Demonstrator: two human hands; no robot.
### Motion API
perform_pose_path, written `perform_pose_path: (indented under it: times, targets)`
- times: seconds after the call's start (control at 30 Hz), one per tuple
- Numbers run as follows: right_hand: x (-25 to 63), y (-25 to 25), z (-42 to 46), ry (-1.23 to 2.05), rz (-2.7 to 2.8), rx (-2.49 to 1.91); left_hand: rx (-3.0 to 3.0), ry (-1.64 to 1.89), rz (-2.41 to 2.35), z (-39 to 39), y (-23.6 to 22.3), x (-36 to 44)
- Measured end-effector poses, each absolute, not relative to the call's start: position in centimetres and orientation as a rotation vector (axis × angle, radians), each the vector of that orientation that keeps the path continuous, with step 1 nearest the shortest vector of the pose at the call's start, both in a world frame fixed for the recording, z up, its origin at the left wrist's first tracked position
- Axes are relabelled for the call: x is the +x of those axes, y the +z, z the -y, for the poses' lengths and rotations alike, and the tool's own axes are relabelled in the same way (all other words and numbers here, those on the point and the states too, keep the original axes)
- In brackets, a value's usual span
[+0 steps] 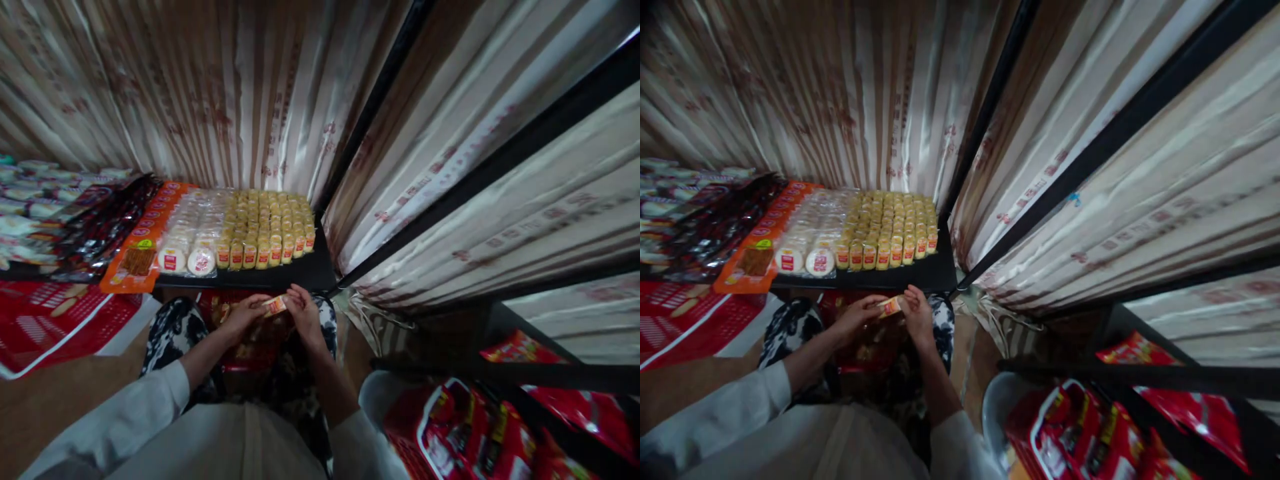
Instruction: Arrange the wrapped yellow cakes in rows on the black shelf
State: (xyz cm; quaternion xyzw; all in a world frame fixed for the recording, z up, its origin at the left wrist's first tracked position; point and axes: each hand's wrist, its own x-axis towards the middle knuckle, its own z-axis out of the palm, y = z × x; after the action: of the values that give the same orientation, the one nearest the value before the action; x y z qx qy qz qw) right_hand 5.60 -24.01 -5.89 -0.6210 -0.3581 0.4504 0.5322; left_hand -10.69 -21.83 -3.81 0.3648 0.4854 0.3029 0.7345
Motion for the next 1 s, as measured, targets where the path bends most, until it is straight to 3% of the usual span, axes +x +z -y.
perform_pose_path:
  times: [0.27, 0.67, 1.0]
  targets:
    - [5.1, -5.7, 24.4, 1.129, 0.771, -1.412, 0.599, 0.817, -0.949, 22.2, -3.7, -6.8]
    - [11.2, -5.6, 19.5, 0.757, 0.983, -1.552, 1.316, 0.77, -1.394, 17.8, -3.0, -0.6]
    - [14.6, -6.3, 12.3, 0.498, 1.159, -1.7, 1.229, 0.887, -1.137, 14.7, -4.4, 4.6]
